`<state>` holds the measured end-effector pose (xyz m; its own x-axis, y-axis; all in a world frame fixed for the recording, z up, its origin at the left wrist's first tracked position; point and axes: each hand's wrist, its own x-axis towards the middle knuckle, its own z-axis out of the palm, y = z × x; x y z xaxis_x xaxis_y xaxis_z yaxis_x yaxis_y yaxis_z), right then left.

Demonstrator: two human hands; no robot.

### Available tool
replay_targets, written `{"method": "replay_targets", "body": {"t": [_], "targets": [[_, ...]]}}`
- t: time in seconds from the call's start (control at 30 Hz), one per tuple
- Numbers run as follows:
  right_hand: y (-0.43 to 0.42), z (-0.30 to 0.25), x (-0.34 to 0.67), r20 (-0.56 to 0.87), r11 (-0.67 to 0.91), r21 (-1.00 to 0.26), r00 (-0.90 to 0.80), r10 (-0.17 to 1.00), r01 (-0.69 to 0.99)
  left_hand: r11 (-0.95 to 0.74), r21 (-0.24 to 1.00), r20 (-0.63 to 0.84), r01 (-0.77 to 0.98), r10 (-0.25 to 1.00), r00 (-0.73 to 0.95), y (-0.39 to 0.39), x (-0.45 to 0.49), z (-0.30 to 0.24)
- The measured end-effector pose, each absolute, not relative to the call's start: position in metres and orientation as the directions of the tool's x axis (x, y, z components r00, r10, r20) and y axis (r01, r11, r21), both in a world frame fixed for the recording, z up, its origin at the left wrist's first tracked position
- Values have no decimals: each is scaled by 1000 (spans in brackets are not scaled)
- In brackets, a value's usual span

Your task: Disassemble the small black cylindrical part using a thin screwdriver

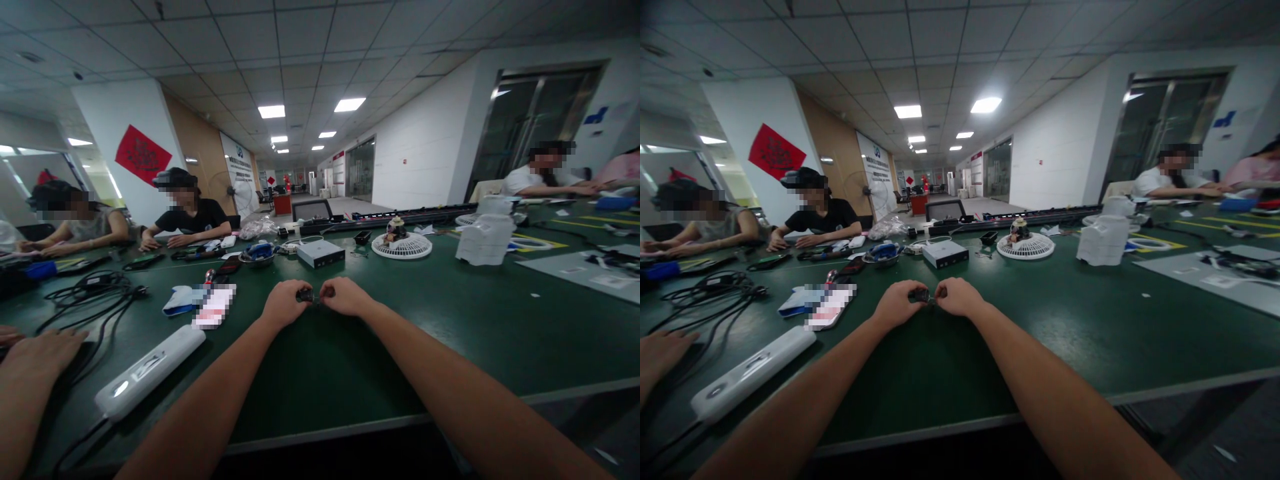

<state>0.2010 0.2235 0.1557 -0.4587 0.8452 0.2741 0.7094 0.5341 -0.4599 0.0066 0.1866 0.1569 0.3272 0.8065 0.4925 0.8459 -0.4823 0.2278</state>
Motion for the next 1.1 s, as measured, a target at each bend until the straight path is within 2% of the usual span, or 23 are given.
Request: {"method": "replay_targets", "body": {"t": [0.2, 0.33, 0.5, 0.67, 0.87, 1.1], "targets": [[221, 161, 201, 257, 403, -386, -322, 911, 830, -418, 245, 486, 875, 834, 262, 187, 6, 158], [219, 158, 198, 198, 450, -451, -405, 893, 771, -338, 267, 447, 903, 873, 195, 190, 3, 156], [216, 157, 194, 102, 467, -473, -480, 871, 747, -301, 313, 415, 901, 897, 155, 192, 2, 154], [220, 157, 195, 195, 441, -556, -405, 893, 705, -355, 328, 411, 875, 888, 206, 189, 4, 156], [232, 145, 194, 235, 418, -751, -385, 892, 511, -434, 334, 424, 837, 862, 278, 188, 7, 156], [233, 148, 194, 364, 540, -693, -414, 834, 478, -470, 380, 460, 797, 843, 278, 187, 7, 155]]}}
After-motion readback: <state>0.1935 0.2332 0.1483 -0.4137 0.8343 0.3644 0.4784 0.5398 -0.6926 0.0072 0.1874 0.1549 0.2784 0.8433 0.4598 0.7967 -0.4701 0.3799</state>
